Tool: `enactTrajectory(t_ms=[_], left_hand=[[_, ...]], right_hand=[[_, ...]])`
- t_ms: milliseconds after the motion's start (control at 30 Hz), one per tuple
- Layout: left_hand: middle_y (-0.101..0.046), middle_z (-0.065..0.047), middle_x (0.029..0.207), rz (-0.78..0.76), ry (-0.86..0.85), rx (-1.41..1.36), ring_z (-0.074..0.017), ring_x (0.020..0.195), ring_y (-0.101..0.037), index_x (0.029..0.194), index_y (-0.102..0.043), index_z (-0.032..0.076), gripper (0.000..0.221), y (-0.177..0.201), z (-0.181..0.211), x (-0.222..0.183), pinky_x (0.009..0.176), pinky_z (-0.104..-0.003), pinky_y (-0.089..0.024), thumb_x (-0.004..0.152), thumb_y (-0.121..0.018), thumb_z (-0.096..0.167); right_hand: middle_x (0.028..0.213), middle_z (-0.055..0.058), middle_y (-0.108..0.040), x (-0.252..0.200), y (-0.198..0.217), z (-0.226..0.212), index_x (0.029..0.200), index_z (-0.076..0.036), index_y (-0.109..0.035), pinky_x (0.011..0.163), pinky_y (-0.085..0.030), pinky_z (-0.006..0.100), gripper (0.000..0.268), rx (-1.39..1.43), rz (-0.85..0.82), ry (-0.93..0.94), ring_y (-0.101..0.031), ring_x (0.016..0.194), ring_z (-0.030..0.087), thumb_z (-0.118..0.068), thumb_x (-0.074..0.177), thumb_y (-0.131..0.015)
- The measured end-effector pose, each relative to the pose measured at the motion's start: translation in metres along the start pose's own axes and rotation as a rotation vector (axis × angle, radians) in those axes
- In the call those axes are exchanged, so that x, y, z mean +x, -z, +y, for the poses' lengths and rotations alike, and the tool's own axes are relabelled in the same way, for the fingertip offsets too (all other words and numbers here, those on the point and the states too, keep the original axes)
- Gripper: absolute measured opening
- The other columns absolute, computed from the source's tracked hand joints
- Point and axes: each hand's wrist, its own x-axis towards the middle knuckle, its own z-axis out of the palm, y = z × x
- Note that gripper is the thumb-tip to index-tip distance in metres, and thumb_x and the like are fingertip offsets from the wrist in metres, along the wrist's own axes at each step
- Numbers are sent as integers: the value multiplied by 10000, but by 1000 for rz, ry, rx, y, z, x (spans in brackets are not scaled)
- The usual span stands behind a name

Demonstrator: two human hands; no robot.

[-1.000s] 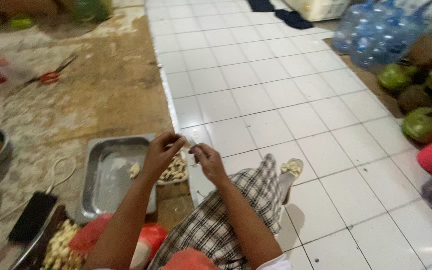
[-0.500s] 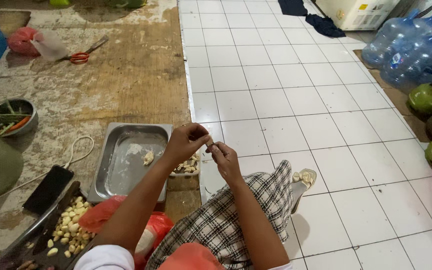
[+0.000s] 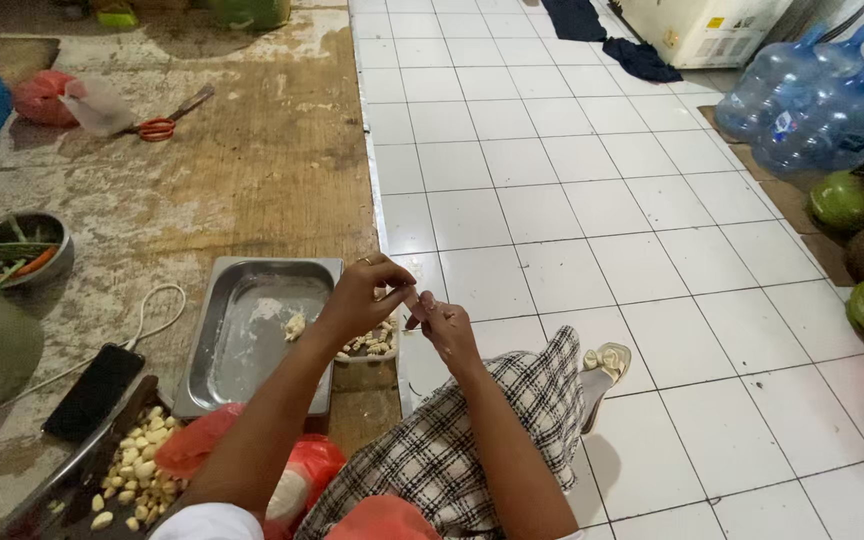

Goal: The person sits on the floor and uses a fork to peel the skin off cashew nuts one by one. The peeled nuts are placed into a small plastic container, while the skins are discarded into a metal tray.

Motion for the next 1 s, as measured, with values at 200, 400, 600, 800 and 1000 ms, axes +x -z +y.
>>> enactTrajectory(t_ms=[200,400,600,800,1000], left_hand=[[-726,-83,944,-58,20,-17,-188,873,-757,988,-781,42,120,6,8,0,818,-327,-635,901,-752,118],[-725,-92,983,-62,30,-95,-201,918,-771,998,-772,6,146,10,18,2,883,-327,-655,873,-750,78],[-649,-87,1039,-156,69,-20,-180,931,-710,1025,-794,76,175,15,20,5,874,-309,-653,868,-780,152],[-639,-56,1136,-324,-38,-264,-176,1042,-676,1084,-763,73,188,15,8,6,874,-326,-623,984,-672,204],[-654,-52,1139,-234,-102,-361,-151,1024,-693,1041,-700,56,172,1,3,5,880,-316,-642,1006,-650,217]], right_hand=[[550,-11,-532,5,-1,6,687,-27,-690,449,-261,257,623,65,14,-17,-334,487,55,-548,1011,-582],[602,1,-613,7,-2,13,695,-53,-660,461,-284,260,569,105,-14,-6,-351,488,61,-522,1009,-585],[564,-38,-473,2,0,6,697,-83,-640,445,-252,266,552,25,-74,31,-333,479,55,-511,1041,-583],[558,-69,-408,-4,4,-5,726,-147,-539,424,-189,267,461,335,-200,-62,-259,452,42,-482,1040,-582],[560,-63,-396,0,3,5,685,-155,-492,400,-194,277,476,348,-201,-16,-265,447,60,-445,1047,-600]])
